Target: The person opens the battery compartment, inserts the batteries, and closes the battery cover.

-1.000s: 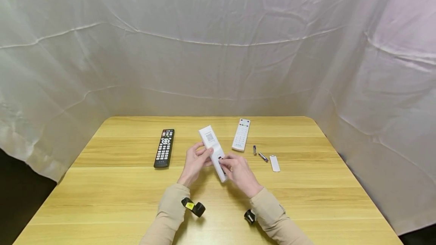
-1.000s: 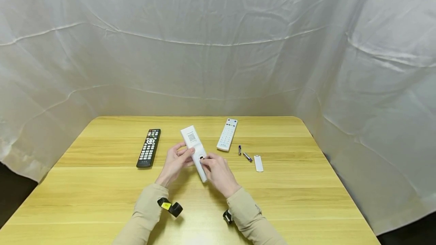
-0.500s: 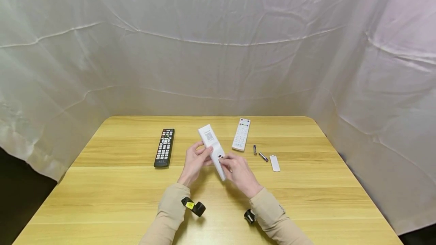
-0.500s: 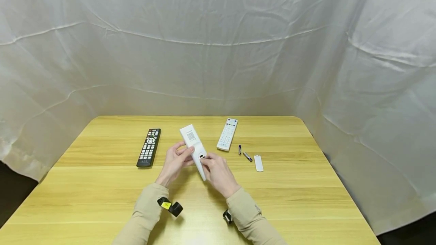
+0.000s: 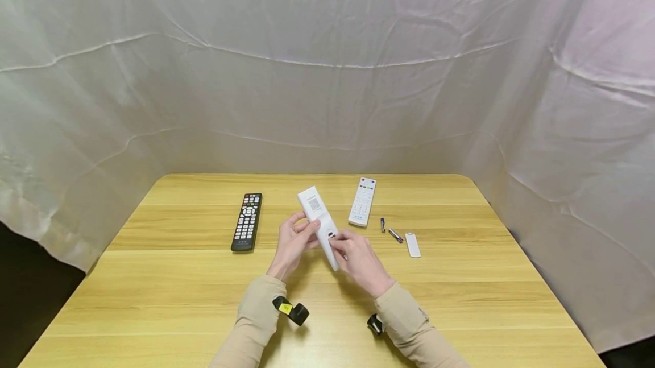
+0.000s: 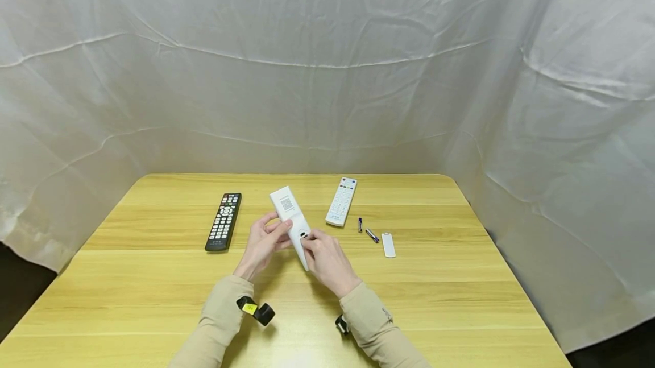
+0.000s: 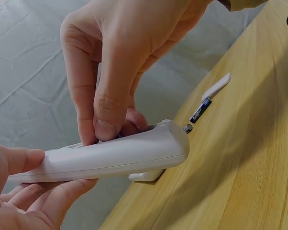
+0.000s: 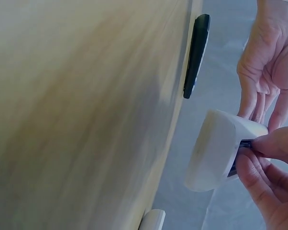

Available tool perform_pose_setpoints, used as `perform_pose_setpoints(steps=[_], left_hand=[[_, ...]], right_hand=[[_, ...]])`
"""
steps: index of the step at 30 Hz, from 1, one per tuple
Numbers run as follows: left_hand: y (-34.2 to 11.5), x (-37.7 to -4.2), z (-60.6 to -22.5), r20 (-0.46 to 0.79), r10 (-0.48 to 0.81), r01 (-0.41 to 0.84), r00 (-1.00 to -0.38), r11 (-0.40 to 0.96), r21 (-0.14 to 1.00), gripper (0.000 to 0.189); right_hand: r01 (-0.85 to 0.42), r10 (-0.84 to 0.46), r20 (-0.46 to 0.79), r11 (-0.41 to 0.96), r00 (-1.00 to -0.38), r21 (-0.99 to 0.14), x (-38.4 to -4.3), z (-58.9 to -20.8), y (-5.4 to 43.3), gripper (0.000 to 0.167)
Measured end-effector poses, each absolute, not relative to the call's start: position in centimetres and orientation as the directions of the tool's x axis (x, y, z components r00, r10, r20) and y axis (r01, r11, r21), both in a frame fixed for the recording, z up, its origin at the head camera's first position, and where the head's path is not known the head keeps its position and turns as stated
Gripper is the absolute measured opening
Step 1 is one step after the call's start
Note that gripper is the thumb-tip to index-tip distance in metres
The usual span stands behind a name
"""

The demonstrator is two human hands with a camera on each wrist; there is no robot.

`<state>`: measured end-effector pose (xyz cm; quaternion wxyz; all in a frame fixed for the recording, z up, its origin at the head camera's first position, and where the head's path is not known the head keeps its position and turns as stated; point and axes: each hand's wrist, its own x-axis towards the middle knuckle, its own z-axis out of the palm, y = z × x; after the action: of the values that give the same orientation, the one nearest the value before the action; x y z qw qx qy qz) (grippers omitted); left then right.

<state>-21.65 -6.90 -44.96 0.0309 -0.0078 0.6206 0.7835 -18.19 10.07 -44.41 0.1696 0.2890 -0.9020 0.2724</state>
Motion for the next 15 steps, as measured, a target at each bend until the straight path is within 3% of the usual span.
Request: perform_pose_setpoints(steps=[15], left_hand=[[-6.92,-21.6,-45.02,-0.044,0.044,-0.053,-0.998,-0.224,0.973,0.038]], right_hand=[[-0.57,-0.41,0.401,0.664,-0.819,-0.485,-18.34,-44.47,10.1,0.026]])
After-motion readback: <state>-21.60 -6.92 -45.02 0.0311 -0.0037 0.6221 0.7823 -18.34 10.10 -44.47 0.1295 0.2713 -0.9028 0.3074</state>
